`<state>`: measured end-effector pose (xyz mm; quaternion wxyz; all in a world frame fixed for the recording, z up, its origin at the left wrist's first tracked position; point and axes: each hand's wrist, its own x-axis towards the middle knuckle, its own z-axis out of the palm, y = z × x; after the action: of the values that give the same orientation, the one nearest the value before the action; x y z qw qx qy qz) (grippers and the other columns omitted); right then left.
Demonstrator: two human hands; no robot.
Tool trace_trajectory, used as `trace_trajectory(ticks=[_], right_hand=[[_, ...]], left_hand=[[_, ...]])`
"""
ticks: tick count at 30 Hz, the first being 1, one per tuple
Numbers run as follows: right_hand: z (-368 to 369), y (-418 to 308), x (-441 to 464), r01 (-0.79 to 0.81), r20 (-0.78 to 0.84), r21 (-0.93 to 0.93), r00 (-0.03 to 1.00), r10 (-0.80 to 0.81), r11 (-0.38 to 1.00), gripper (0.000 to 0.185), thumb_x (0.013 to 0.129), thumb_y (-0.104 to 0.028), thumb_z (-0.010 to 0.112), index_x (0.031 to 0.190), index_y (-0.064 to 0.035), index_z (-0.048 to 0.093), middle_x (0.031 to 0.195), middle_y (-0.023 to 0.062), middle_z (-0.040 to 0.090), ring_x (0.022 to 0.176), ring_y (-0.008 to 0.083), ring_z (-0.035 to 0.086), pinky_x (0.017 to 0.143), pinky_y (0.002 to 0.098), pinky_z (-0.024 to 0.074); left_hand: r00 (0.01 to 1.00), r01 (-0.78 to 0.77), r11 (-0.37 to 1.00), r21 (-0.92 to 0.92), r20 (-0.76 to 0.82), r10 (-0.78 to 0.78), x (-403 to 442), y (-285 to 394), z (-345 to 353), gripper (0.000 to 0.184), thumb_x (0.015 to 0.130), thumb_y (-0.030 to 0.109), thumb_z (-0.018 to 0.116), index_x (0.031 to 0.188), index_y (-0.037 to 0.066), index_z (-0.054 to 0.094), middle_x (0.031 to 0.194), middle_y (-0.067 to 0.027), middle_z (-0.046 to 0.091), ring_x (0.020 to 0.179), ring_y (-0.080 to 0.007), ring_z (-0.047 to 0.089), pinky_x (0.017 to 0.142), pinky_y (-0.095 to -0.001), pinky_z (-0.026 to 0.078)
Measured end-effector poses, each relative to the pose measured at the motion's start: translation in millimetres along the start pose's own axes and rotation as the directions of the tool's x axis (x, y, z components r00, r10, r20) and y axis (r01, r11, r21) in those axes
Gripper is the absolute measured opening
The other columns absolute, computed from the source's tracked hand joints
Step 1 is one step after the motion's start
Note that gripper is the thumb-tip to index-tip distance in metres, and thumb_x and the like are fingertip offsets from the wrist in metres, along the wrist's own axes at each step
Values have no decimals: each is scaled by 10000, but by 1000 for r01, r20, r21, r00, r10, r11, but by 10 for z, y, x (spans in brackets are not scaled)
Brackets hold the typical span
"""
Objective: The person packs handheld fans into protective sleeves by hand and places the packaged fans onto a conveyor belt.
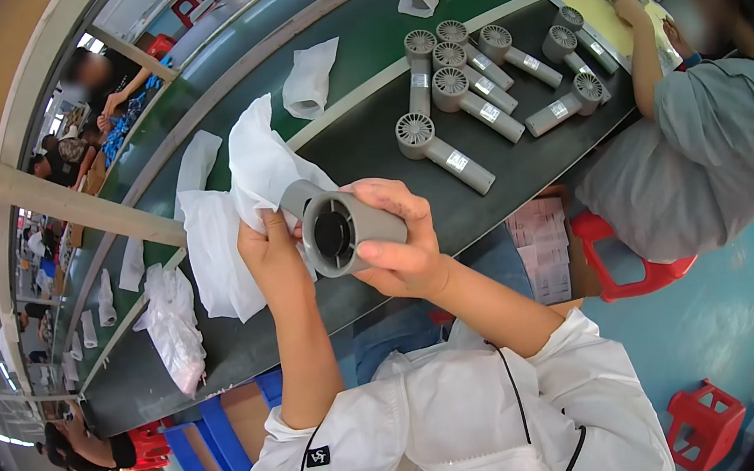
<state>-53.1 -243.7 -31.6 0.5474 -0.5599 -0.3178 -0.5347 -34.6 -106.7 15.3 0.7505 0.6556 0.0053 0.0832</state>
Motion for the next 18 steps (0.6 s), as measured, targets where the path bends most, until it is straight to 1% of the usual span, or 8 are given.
trace_trajectory(ticks=[2, 4, 5, 7, 9, 12, 15, 18], right_hand=[[10, 72, 61, 134, 36, 1, 990, -134, 991, 418, 772, -11, 749, 1127, -186, 614, 1317, 186, 458, 1082, 408, 561, 864, 454, 535], [-96, 94, 144, 141, 192, -78, 973, -124, 987, 470, 754, -20, 755, 1151, -198, 578, 1321, 203, 447, 1058, 427, 567, 855, 479, 533], [-131, 116, 175, 161, 342, -154, 934, -100, 975, 525, 735, -28, 761, 1176, -210, 541, 1325, 219, 435, 1035, 445, 574, 845, 504, 532], [-125, 203, 115, 134, 288, -106, 953, -99, 985, 443, 708, -16, 764, 1089, -185, 615, 1293, 208, 483, 1042, 433, 578, 842, 486, 534], [-202, 185, 146, 141, 438, -89, 895, -89, 986, 421, 707, -28, 778, 1075, -195, 658, 1274, 177, 512, 1067, 400, 580, 843, 454, 538], [-226, 99, 263, 146, 600, -107, 798, -53, 984, 462, 646, -39, 799, 1064, -204, 695, 1268, 104, 548, 1085, 326, 585, 840, 398, 539], [-210, 51, 387, 170, 718, -199, 696, 25, 965, 483, 648, -42, 774, 1097, -196, 678, 1301, 70, 541, 1086, 293, 571, 827, 360, 539], [-230, 29, 519, -87, 688, -365, 645, 332, 927, 460, 729, -88, 737, 1160, -175, 603, 1340, 93, 509, 1082, 326, 531, 846, 373, 517]], left_hand=[[1000, -6, 981, 196, -1, 6, 2, -65, -31, 196, 1003, 133, 532, 1129, -12, 571, 907, -96, 667, 801, -158, 642, 703, -297, 511], [895, -444, 785, 432, 175, 410, -4, -217, -42, 147, 957, 85, 564, 1061, -17, 582, 853, -72, 660, 697, -149, 613, 638, -288, 489], [896, -443, 784, 435, 172, 410, -22, -203, -67, 147, 957, 85, 564, 1061, -17, 582, 853, -72, 660, 697, -149, 613, 638, -288, 489], [992, -127, 843, 522, 42, 123, -74, -60, -102, 153, 915, 48, 582, 1056, -11, 587, 825, -78, 656, 712, -148, 610, 654, -278, 475], [972, -214, 858, 466, 16, 234, -50, 58, -122, 88, 920, 81, 597, 938, 1, 566, 741, -69, 603, 654, -141, 549, 606, -291, 437], [929, -359, 778, 516, 112, 354, 32, 111, -249, 327, 948, 179, 621, 740, 14, 429, 622, -68, 412, 560, -154, 354, 518, -308, 325], [881, -468, 657, 591, 258, 395, -5, 285, -192, 351, 955, 194, 617, 720, 8, 433, 629, -87, 402, 554, -179, 355, 517, -305, 330], [848, -530, 631, 567, 368, 382, -34, 352, -209, 361, 947, 196, 627, 709, 6, 433, 635, -97, 389, 553, -196, 350, 509, -310, 327]])
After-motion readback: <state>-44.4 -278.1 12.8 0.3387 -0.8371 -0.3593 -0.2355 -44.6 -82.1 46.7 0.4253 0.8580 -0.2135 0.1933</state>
